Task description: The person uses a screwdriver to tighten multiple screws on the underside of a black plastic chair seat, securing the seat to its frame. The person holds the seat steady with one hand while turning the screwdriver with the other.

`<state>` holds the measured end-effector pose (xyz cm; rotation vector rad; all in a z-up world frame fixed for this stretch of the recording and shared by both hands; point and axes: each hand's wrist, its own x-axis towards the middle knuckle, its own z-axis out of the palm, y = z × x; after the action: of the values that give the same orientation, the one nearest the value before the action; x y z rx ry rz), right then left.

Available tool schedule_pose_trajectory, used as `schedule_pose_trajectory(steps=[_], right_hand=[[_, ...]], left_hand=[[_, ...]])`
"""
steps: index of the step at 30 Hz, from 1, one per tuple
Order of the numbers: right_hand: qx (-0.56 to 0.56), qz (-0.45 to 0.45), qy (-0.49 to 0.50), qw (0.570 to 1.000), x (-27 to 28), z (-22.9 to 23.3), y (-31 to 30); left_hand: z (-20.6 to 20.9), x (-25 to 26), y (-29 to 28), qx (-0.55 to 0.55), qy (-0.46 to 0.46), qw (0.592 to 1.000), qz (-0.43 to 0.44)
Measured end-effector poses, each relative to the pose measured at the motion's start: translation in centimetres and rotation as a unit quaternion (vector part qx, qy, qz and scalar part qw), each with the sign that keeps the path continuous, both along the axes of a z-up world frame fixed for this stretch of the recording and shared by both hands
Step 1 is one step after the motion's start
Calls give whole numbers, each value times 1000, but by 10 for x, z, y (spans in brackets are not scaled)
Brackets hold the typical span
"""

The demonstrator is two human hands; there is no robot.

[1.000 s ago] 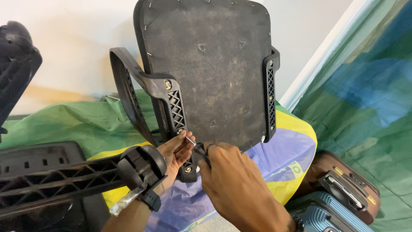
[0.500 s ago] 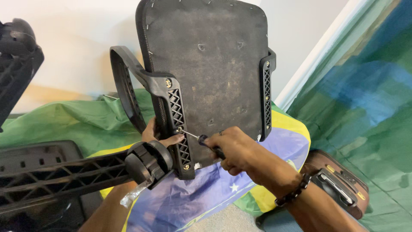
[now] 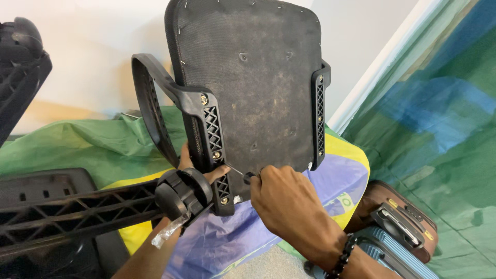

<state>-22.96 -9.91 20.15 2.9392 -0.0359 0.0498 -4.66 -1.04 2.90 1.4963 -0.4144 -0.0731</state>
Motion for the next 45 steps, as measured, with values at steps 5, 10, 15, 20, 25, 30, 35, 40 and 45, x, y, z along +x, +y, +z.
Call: schedule_pose_trajectory(steps=[5,10,15,20,25,30,35,40,45], right_hand=[[212,-105,-131,963,-1,19,4],[280,-140,-117,943,1,37,5],[342,-203,-68,915,3,33,-7],[428,-205,-17,880,1,24,-32],[436,-154,7,887,-2,11,-54],[431,-153,34,888,-10,6,-63],[442,-154,64,881,-13,7,-66],[431,-149,48,889,-13,7,-67],[395,-130,13,909,-8,17,-70]], left_hand=[[-16,2,-2,49,0,998,37],[-13,-19,-12,-59,4,996,72],[17,-45,2,-44,-121,974,184],[39,-85,37,-131,-167,958,193],[24,-52,62,-208,-155,964,60],[-76,-18,122,-198,-158,964,-84],[-70,-36,175,-66,-149,953,-257],[-29,-154,116,-22,-65,942,328],[5,-188,71,-25,-57,823,564]])
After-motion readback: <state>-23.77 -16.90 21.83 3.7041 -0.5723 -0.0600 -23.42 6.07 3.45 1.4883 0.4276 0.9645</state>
